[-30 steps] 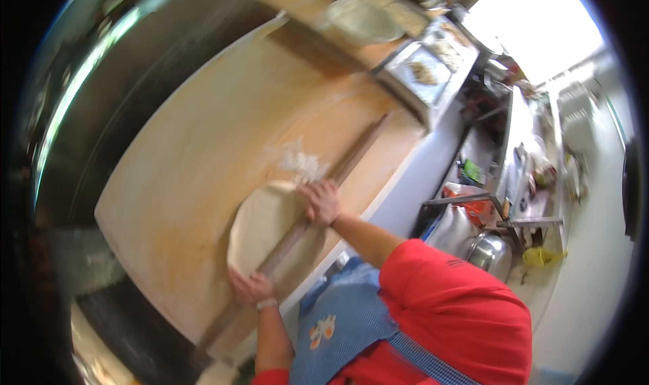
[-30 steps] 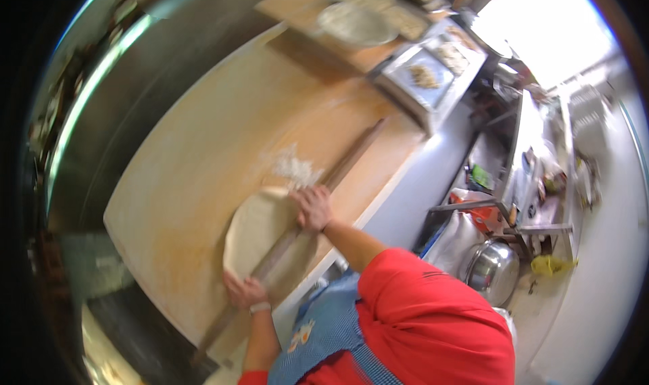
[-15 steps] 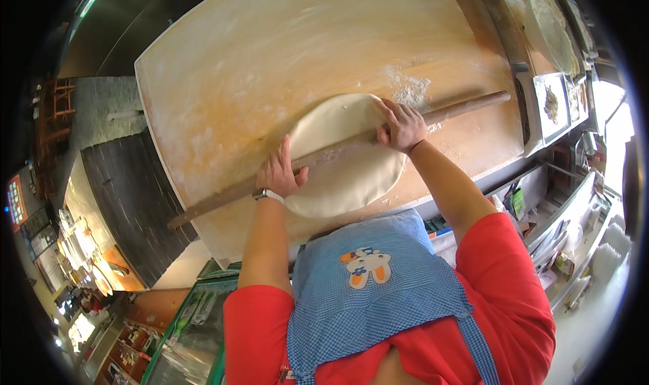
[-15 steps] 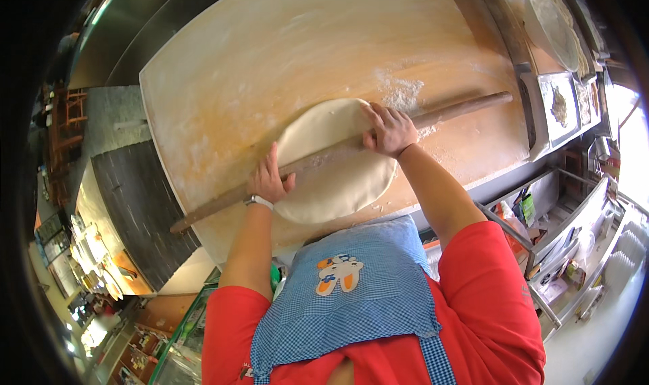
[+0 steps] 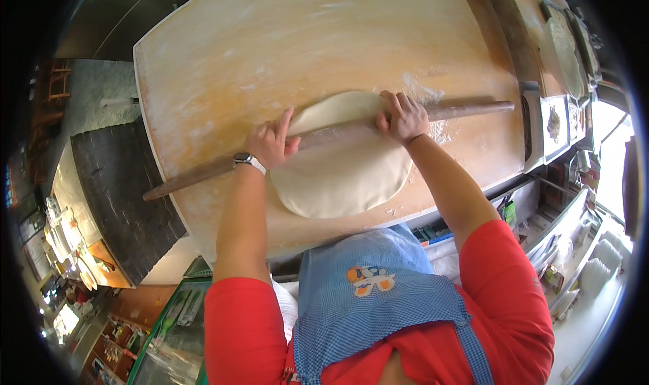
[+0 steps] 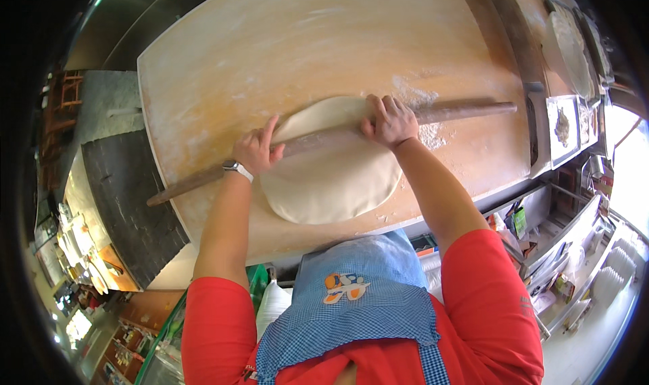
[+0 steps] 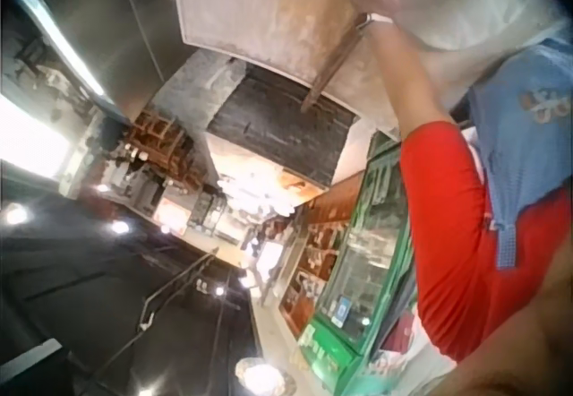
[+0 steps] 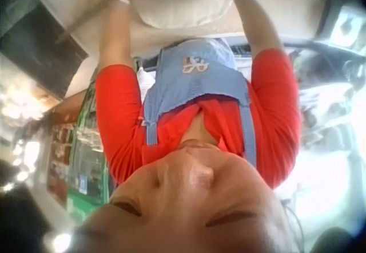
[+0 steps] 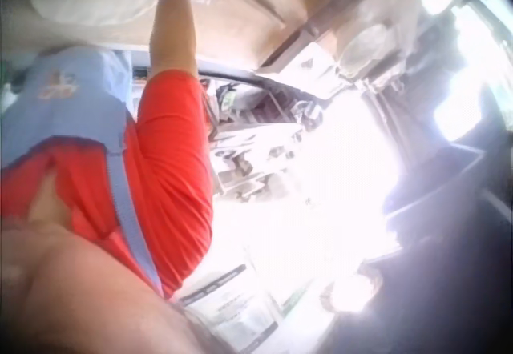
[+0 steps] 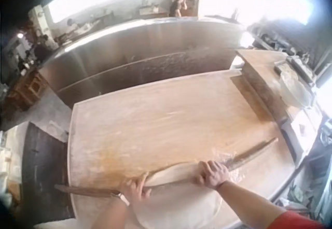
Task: The person arranges noodles on a tray, then kneads and rolls out dough on a wooden board using a rolling pin. The person repeatedly flattens and stretches the dough into a large thin sheet.
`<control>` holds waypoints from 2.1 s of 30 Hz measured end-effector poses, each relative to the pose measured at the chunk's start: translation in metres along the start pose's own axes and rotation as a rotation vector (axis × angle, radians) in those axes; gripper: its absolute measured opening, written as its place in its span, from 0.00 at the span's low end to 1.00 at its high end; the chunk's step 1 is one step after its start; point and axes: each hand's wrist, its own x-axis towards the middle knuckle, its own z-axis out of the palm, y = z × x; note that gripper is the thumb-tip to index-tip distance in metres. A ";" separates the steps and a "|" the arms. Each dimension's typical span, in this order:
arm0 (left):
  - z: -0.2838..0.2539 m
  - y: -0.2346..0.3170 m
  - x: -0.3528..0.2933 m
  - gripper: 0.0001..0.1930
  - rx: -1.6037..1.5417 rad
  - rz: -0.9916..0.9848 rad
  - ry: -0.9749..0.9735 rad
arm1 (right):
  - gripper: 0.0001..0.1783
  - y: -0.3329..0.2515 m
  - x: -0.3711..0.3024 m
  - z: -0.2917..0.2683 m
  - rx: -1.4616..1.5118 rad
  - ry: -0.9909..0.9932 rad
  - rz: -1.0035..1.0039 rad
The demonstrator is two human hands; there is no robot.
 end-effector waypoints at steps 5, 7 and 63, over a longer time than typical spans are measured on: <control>0.006 -0.006 0.010 0.29 0.048 -0.001 -0.074 | 0.17 -0.004 0.005 0.005 -0.019 -0.006 0.130; 0.018 0.016 0.008 0.28 0.028 -0.127 -0.026 | 0.17 -0.010 0.002 0.004 -0.017 -0.054 0.177; 0.002 0.163 -0.124 0.34 0.173 -0.779 0.253 | 0.27 -0.008 -0.175 -0.036 -0.067 0.066 0.110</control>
